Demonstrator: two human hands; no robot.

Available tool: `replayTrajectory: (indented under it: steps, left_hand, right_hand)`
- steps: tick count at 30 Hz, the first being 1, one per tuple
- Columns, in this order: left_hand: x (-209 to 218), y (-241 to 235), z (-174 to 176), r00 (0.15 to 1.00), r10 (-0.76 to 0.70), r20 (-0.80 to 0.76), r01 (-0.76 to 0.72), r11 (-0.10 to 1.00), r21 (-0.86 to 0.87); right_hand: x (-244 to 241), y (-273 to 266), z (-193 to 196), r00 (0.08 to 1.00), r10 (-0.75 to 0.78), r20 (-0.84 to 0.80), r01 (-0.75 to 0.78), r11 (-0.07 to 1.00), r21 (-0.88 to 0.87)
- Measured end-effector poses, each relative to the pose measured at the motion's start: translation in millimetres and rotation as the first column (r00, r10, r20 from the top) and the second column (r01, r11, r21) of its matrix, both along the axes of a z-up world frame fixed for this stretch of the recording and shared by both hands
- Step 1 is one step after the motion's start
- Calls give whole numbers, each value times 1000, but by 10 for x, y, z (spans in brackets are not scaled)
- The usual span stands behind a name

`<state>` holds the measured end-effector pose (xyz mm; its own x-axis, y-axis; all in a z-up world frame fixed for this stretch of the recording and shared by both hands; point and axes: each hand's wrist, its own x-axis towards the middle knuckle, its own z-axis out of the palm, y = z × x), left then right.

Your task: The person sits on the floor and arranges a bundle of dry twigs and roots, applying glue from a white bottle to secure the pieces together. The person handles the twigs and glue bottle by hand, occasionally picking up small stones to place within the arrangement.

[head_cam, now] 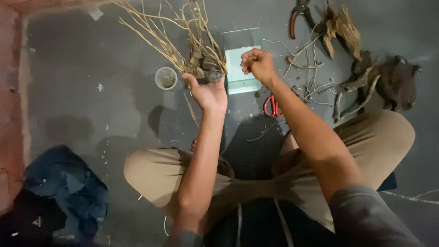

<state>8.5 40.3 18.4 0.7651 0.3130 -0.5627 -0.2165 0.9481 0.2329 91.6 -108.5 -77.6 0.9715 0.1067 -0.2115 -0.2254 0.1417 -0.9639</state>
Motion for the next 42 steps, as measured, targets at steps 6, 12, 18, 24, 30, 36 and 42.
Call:
replayTrajectory:
  steps: [6, 12, 18, 24, 30, 36, 42]
  left_hand:
    - [45, 6, -281, 997, -27, 66, 24, 998, 53]
    - [12, -25, -255, 992, -34, 122, 29, 999, 40]
    - [-35, -109, 227, 993, -57, 107, 51, 997, 57]
    - [-22, -83, -6, 999, -40, -8, 39, 997, -61]
    - [9, -39, -119, 998, -58, -4, 58, 998, -16]
    - [-36, -15, -53, 999, -32, 9, 32, 999, -8]
    - [-11, -77, -28, 996, -81, 37, 78, 995, 69]
  right_hand:
    - [21, -310, 96, 992, 104, -67, -108, 993, -54]
    - [-161, -659, 180, 936, -308, -174, 305, 951, -44]
    - [-616, -744, -433, 824, -544, -155, 498, 828, -257]
    - [-939, -715, -1088, 995, 30, 96, 59, 598, -799]
    - [-855, -459, -1262, 944, 72, -322, -315, 491, -812]
    - [-922, -419, -1283, 966, 7, -258, -212, 594, -776]
    - [-885, -599, -1115, 938, -302, -172, 45, 597, -801]
